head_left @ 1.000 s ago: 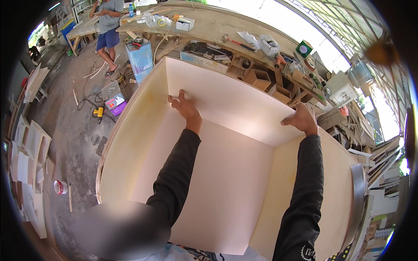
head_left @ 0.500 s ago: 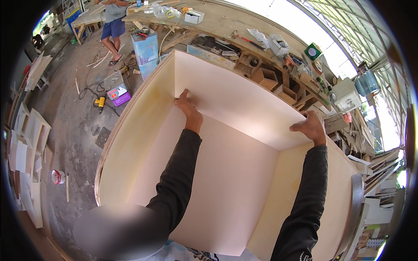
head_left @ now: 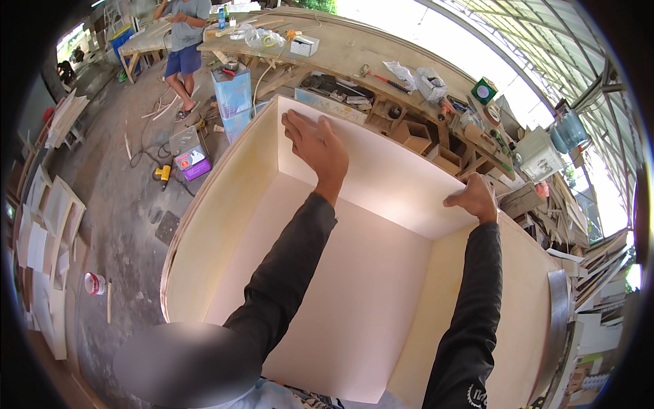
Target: The person joins wooden panels to form a cabinet structure, holding the pieces in place and then using a utility knife to trim excess material from the edges.
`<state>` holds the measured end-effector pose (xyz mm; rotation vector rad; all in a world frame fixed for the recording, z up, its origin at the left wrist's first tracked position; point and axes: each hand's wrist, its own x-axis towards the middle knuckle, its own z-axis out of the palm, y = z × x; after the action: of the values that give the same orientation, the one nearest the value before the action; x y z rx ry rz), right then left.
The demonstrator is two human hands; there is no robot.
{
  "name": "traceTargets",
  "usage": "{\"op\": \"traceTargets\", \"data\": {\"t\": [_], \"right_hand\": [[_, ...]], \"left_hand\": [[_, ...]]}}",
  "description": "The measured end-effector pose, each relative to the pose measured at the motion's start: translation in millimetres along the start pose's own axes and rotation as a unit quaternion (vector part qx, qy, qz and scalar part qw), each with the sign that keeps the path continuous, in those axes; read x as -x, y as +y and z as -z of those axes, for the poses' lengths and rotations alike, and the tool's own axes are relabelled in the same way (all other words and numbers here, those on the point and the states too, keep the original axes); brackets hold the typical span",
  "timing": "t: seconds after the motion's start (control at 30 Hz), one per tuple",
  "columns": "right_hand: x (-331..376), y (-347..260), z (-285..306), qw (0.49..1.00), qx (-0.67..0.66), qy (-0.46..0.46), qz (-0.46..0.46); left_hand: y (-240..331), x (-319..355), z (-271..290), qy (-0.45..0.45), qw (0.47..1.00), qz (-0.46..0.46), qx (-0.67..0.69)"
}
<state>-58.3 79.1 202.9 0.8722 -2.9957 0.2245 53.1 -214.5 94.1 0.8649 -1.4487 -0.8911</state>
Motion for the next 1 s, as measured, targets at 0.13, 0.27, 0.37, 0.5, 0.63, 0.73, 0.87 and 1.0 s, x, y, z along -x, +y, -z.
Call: {"op": "traceTargets", "data": {"t": [0.13,0.27,0.37,0.5,0.63,0.73,0.87,1.0], "right_hand": [[6,-11,3,1.0,0.002,0.001,0.001],[9,-14,4,1.0,0.007,0.007,0.002],[7,-11,0,1.0,0.008,-0.001,-0.001],[9,-12,4,0.999,0.018,-0.021,-0.026],[10,-9,10,1.0,0.019,-0.007,-0.015],[5,-16,6,1.0,0.022,0.016,0.009],[-1,-17,2,1.0,0.004,-0.006,-0.013],[9,-11,1,0.999,0.039,0.012,-0.022]], "left_hand": [[-3,-3,0,0.001,0.999,0.011,-0.051],[-16,-14,2,0.0,0.999,-0.021,-0.037],[-29,-20,0,-0.018,0.998,-0.037,-0.055],[-15,-16,-7,-0.064,0.996,0.033,-0.056],[-8,15,-15,-0.067,0.998,-0.011,-0.003],[-22,42,-30,-0.013,0.993,-0.109,-0.05],[-24,55,-35,0.008,0.99,-0.132,-0.044],[-31,58,-29,-0.031,0.988,-0.148,-0.034]]}}
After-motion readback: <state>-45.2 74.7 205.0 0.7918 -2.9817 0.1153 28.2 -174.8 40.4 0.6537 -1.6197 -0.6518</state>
